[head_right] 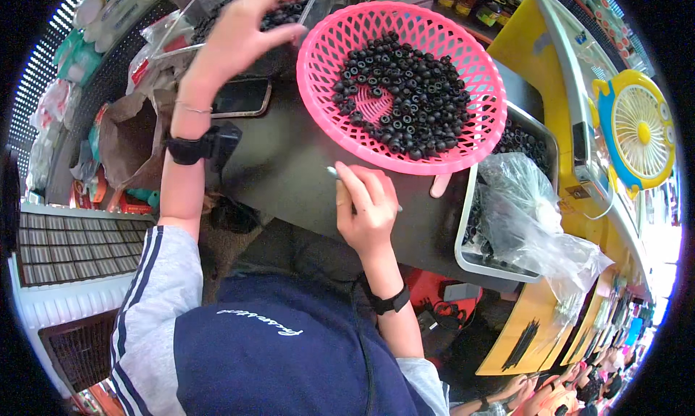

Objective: The person is sorting and assembling small black circular shoe components, possibly eyelets or decorative studs, from a pink basket.

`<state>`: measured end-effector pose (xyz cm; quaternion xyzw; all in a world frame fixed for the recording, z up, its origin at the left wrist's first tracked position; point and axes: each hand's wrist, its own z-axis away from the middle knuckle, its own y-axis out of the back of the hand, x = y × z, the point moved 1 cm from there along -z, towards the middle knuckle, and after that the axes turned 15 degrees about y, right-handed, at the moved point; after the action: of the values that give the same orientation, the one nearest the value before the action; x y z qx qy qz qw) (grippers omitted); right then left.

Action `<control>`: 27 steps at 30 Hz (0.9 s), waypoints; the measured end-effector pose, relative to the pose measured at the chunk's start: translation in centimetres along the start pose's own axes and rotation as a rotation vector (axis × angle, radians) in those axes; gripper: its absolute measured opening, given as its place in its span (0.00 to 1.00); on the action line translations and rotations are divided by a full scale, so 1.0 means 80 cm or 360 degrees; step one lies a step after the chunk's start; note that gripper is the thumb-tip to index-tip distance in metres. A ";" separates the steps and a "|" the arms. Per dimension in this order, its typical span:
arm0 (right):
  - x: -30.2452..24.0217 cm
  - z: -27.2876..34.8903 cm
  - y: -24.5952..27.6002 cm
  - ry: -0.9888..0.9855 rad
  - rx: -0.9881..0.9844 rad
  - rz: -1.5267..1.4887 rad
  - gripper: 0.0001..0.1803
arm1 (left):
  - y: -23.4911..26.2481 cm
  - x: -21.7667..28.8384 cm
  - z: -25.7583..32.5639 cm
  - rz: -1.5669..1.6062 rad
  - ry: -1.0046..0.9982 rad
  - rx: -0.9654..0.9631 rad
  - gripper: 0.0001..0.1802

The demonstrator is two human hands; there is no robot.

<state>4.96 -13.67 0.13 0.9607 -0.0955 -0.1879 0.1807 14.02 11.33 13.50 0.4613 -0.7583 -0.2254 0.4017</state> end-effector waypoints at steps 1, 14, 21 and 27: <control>0.001 0.001 -0.003 0.0001 -0.0075 0.0057 0.19 | -0.016 0.020 -0.001 0.0171 0.0015 -0.0337 0.20; 0.008 0.004 -0.011 -0.0032 -0.0312 0.0183 0.21 | -0.183 0.042 0.018 -0.0265 -0.0488 -0.1076 0.09; 0.009 0.004 -0.009 -0.0102 -0.0284 0.0164 0.20 | -0.147 0.055 0.002 -0.0101 -0.0303 -0.0809 0.06; 0.009 0.004 -0.005 -0.0147 -0.0138 0.0132 0.19 | -0.028 0.069 0.062 0.0597 0.0238 -0.0196 0.13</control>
<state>5.52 -13.60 -0.54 0.9375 -0.1353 -0.2284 0.2250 9.72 5.23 11.25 0.3021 -0.7838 -0.1576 0.5192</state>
